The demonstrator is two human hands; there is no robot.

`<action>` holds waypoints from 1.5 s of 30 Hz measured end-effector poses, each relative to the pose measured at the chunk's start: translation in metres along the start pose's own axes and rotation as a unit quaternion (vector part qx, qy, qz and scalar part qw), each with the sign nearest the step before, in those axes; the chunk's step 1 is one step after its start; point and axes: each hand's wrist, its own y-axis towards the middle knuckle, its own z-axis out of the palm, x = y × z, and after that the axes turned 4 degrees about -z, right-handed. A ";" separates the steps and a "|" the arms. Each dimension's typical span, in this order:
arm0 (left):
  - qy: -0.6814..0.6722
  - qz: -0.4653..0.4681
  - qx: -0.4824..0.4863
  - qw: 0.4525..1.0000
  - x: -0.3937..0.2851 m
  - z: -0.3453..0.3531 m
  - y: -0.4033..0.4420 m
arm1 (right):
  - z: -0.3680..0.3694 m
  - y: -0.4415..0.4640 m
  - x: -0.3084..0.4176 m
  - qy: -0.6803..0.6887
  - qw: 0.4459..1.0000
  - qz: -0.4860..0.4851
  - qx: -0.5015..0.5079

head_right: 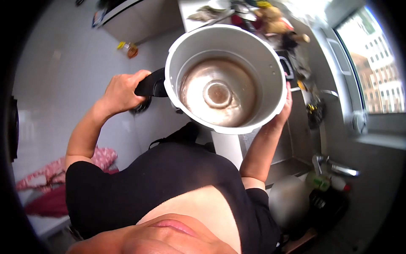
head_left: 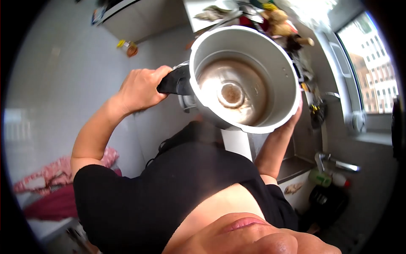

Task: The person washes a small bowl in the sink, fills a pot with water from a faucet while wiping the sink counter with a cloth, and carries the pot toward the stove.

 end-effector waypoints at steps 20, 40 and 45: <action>-0.050 -0.064 -0.117 0.990 0.324 -0.057 -0.142 | 0.288 -0.014 -0.216 -0.073 0.995 -0.049 0.044; 0.027 -0.269 -0.128 0.954 0.580 -0.070 -0.026 | 0.448 0.238 -0.490 -0.027 0.982 0.126 0.136; 0.045 -0.273 -0.149 0.949 0.645 -0.079 0.061 | 0.484 0.344 -0.533 -0.013 0.979 0.142 0.143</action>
